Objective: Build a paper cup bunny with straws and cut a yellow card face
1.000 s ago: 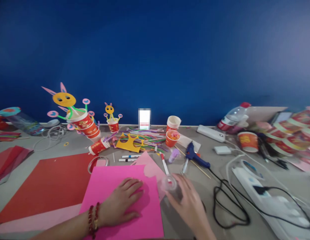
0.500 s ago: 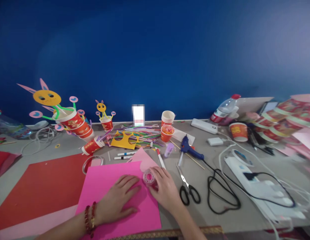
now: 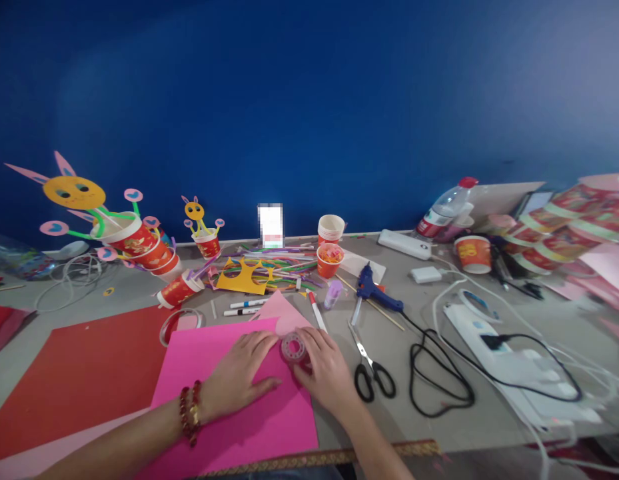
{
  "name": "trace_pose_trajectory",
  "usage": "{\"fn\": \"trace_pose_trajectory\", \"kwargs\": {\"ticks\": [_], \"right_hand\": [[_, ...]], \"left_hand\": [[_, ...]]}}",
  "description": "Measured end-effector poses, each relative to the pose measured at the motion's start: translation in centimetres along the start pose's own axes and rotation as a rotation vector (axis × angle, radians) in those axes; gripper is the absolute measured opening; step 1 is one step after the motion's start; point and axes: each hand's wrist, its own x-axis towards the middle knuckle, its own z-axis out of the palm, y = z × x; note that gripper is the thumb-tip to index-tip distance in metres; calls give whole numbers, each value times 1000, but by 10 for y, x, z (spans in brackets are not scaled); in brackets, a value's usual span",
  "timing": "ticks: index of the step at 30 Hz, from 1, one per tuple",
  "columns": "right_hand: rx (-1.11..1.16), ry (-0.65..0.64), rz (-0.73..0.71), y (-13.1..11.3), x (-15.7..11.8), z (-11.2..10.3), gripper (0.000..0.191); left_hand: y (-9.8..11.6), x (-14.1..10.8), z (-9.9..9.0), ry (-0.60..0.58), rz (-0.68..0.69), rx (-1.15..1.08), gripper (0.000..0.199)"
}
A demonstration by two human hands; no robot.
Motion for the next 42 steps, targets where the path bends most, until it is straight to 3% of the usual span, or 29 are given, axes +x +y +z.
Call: {"fn": "trace_pose_trajectory", "kwargs": {"ticks": [7, 22, 25, 32, 42], "right_hand": [[-24, -2, 21, 3, -4, 5, 71], [-26, -6, 10, 0, -1, -3, 64], [-1, 61, 34, 0, -1, -19, 58], [32, 293, 181, 7, -18, -47, 16], [22, 330, 218, 10, -24, -42, 15]], "left_hand": [[8, 27, 5, 51, -51, 39, 61], [6, 33, 9, 77, -49, 14, 47], [4, 33, 10, 66, -49, 35, 45], [3, 33, 10, 59, -55, 11, 44], [3, 34, 10, 69, -58, 31, 46]]}}
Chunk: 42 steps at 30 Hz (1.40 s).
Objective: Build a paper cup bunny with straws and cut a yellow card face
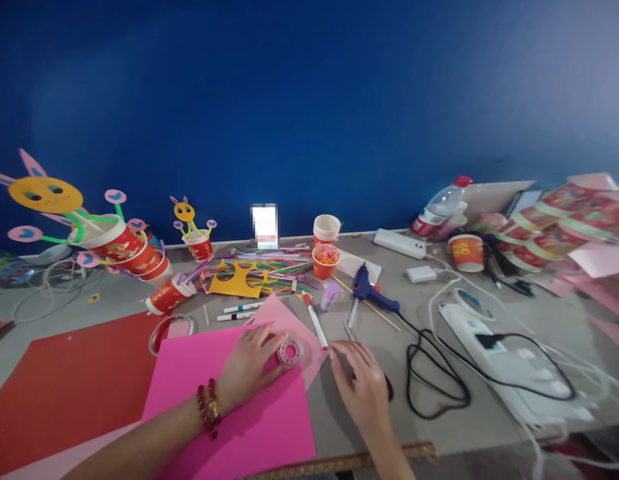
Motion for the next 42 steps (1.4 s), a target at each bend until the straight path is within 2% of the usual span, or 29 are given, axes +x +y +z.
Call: {"fn": "trace_pose_trajectory", "kwargs": {"ticks": [18, 42], "right_hand": [[13, -24, 28, 5, -1, 7, 16], [52, -39, 54, 6, -2, 9, 14]], "left_hand": [[-1, -1, 7, 46, 2, 22, 50], [-1, 0, 6, 15, -10, -23, 50]]}}
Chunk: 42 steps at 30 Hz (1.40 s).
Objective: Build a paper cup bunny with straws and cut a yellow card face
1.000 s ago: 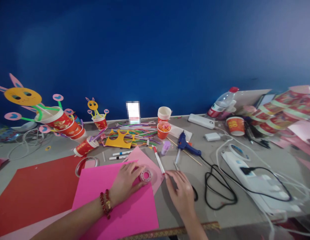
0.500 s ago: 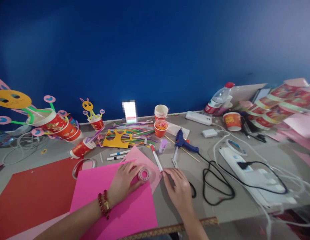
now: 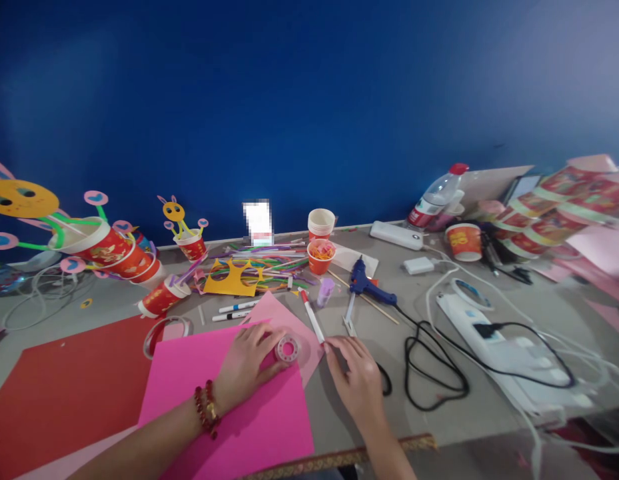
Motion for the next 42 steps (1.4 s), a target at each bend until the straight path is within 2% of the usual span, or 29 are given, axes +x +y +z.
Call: {"fn": "trace_pose_trajectory", "kwargs": {"ticks": [4, 8, 13, 17, 20, 22, 26, 28, 32, 35, 37, 42], "right_hand": [[-28, 58, -13, 2, -2, -7, 15], [-182, 168, 38, 15, 2, -28, 20], [-338, 50, 7, 34, 21, -49, 29], [-340, -11, -20, 32, 30, -48, 26], [-249, -91, -39, 14, 32, -36, 22], [-155, -195, -77, -6, 36, -25, 20], [-31, -415, -255, -50, 62, 4, 22], [-81, -474, -311, -69, 84, 22, 22], [-355, -635, -337, -99, 128, 63, 22], [-431, -652, -315, -107, 150, 91, 21], [-489, -657, -277, -106, 160, 102, 19], [-585, -666, -227, -102, 171, 103, 23]], "left_hand": [[0, 1, 0, -14, -11, 4, 46], [-2, 2, 2, -22, -11, 16, 44], [-1, 2, 1, -25, -27, 17, 44], [0, 2, 0, -33, -31, 12, 45], [0, 2, 0, -41, -31, 22, 46], [0, 2, -1, -44, -32, 30, 47], [-2, 2, 3, -20, -11, 31, 50], [-3, 1, 7, 6, -1, 8, 48], [-5, 1, 12, 60, -18, -17, 43], [-4, 2, 8, 20, -44, -3, 41], [-3, 3, 5, -10, -49, 9, 40], [-3, 2, 4, -25, -38, 41, 47]]}}
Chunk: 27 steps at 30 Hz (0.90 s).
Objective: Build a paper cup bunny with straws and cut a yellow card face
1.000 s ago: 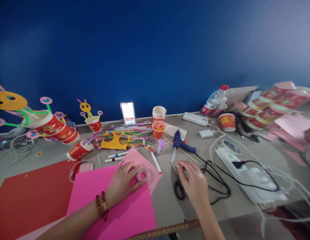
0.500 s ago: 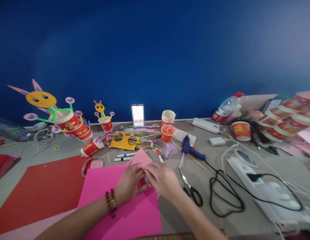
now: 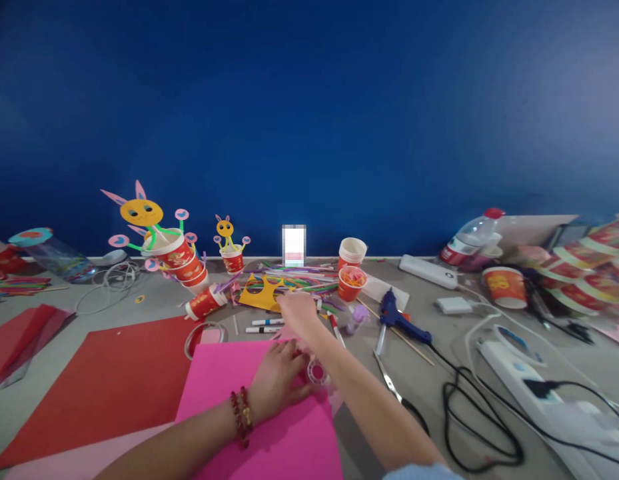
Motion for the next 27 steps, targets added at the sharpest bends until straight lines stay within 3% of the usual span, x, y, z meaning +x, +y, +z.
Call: {"fn": "trace_pose_trajectory", "kwargs": {"ticks": [8, 16, 27], "right_hand": [[-63, -66, -75, -6, 3, 1, 13], [-112, -60, -62, -5, 9, 8, 29], [-107, -41, 9, -1, 7, 14, 31]], "left_hand": [[-2, 0, 2, 19, 8, -30, 41], [1, -1, -2, 1, -4, -10, 40], [0, -1, 1, 31, 1, -1, 40]]}}
